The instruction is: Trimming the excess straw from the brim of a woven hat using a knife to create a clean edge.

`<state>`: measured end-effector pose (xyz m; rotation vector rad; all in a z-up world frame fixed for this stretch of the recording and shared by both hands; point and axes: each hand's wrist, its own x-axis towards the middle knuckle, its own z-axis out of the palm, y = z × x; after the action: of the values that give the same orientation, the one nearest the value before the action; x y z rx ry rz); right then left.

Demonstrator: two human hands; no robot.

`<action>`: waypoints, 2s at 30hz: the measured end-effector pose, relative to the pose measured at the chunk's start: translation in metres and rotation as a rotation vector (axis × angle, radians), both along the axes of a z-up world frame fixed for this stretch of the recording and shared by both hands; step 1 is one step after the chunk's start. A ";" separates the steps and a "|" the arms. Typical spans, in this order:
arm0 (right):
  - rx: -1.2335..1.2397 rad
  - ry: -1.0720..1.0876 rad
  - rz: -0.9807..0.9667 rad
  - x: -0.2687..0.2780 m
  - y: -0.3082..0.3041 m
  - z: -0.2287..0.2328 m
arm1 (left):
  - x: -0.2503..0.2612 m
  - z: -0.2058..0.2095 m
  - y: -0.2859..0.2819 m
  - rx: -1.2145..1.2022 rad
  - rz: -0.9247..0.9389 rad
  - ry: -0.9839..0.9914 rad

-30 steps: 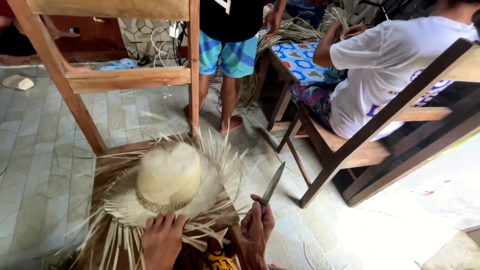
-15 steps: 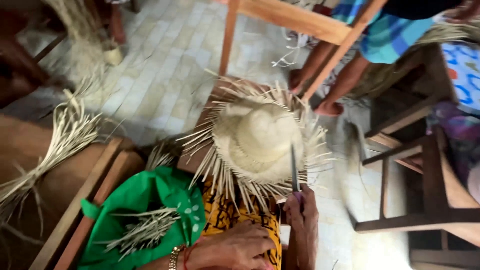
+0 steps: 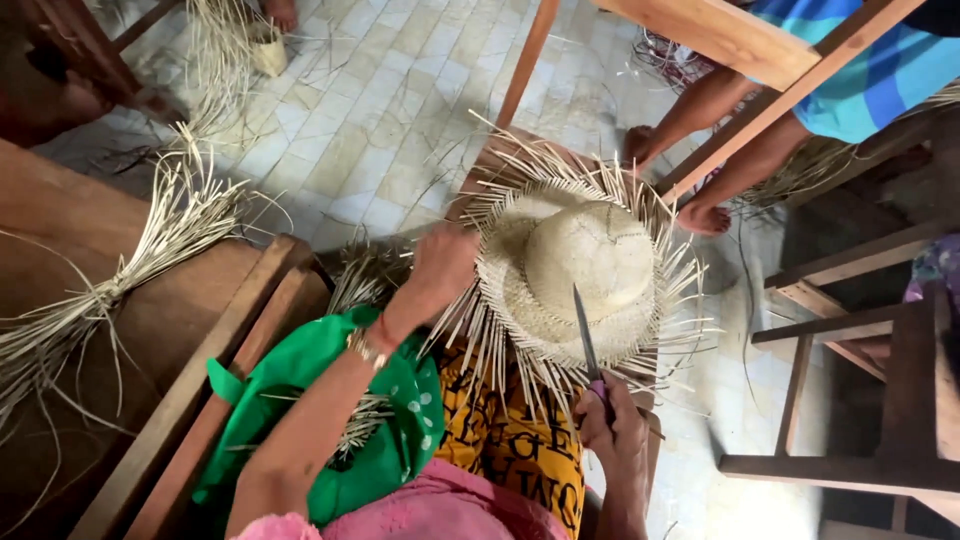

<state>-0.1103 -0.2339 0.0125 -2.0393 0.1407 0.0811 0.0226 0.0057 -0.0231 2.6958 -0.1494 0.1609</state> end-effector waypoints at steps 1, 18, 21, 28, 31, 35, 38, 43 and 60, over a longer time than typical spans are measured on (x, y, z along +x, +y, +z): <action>-0.005 -0.002 -0.002 0.002 0.006 0.009 | 0.015 -0.013 0.005 -0.005 -0.002 -0.002; 0.303 -0.166 -0.317 0.106 0.016 0.012 | 0.057 -0.003 -0.070 -0.644 -0.214 0.015; 0.291 -0.499 -0.117 0.138 -0.024 -0.043 | 0.033 0.026 -0.070 -0.660 -0.078 0.037; 0.174 -0.339 -0.323 0.145 0.005 0.016 | -0.004 0.000 -0.042 -0.412 -0.060 -0.118; -0.054 -0.295 -0.256 0.107 0.021 0.023 | 0.001 -0.059 -0.011 -0.146 0.078 -0.147; -0.022 -0.213 0.111 0.083 0.035 -0.019 | 0.008 -0.088 0.021 -0.004 0.163 -0.189; -0.184 -0.178 0.309 0.068 0.053 -0.041 | 0.007 -0.077 0.027 0.015 0.099 -0.079; -0.504 -0.204 0.455 0.054 0.082 -0.049 | 0.009 -0.064 0.026 0.069 0.023 0.048; -0.817 -0.200 0.492 0.061 0.108 -0.065 | 0.020 -0.099 0.032 -0.324 -0.006 0.092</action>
<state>-0.0497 -0.1261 -0.0528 -2.8384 -0.5427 0.1410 0.0423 0.0376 -0.1226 2.3742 -0.0942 0.0533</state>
